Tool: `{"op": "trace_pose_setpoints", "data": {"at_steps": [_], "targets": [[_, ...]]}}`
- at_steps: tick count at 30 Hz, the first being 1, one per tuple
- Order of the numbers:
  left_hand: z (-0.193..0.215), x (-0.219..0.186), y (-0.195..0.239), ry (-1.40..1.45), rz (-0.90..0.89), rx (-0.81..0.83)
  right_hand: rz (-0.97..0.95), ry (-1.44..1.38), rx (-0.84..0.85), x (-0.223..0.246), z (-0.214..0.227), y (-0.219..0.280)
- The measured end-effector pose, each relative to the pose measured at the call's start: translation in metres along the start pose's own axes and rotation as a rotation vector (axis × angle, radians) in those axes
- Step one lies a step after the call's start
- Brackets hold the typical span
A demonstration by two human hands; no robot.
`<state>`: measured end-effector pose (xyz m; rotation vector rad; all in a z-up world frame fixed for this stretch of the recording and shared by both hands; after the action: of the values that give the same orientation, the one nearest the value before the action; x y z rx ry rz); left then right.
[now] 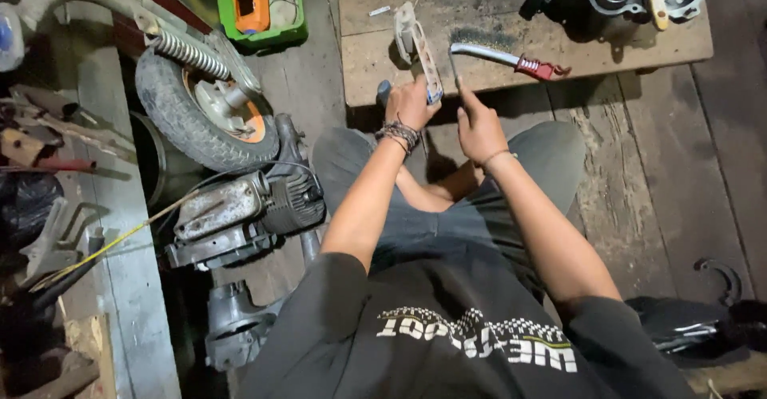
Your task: Using a wire brush and a small pick to clean carbon and dirt off a motorcycle engine component.
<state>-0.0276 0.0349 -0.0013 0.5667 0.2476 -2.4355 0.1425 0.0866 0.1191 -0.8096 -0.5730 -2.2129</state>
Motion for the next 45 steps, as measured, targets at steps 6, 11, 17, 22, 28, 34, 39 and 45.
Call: {"op": "trace_pose_setpoints", "data": {"at_steps": [6, 11, 17, 22, 28, 34, 39, 45], "targets": [[0.004, -0.006, -0.006, -0.019, -0.095, 0.007, 0.194, -0.027, -0.053, 0.002, 0.001, -0.001], [0.0, -0.003, -0.007, -0.019, -0.074, 0.054, 0.059, 0.406, 0.131, -0.019, -0.026, -0.021], [0.008, -0.003, -0.003, 0.02, -0.081, 0.073, -0.029, 0.344, 0.178, -0.014, -0.007, -0.007], [0.008, -0.004, -0.006, 0.031, -0.077, 0.059, -0.03, 0.243, 0.13, -0.002, 0.014, 0.015], [0.012, -0.003, -0.007, -0.031, -0.104, 0.075, 0.016, 0.364, 0.218, -0.004, 0.015, 0.028], [0.013, -0.012, -0.009, -0.114, -0.184, 0.121, 0.059, 0.713, 0.302, 0.023, 0.042, 0.023], [-0.003, -0.005, -0.015, -0.14, -0.216, 0.146, 0.036, 0.841, 0.362, 0.017, 0.044, 0.005], [-0.01, -0.003, -0.014, -0.196, -0.323, 0.063, 0.035, 0.919, 0.435, 0.02, 0.036, -0.02]]}}
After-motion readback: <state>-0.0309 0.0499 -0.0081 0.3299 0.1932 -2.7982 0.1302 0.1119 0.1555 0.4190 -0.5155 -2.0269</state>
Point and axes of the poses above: each hand's wrist, its own y-axis away from the middle knuckle, its own z-axis out of the back of the hand, x = y × z, the point moved 6 cm from there along -y, towards the middle knuckle, and after that the axes turned 5 degrees about y, right-handed, at the moved point
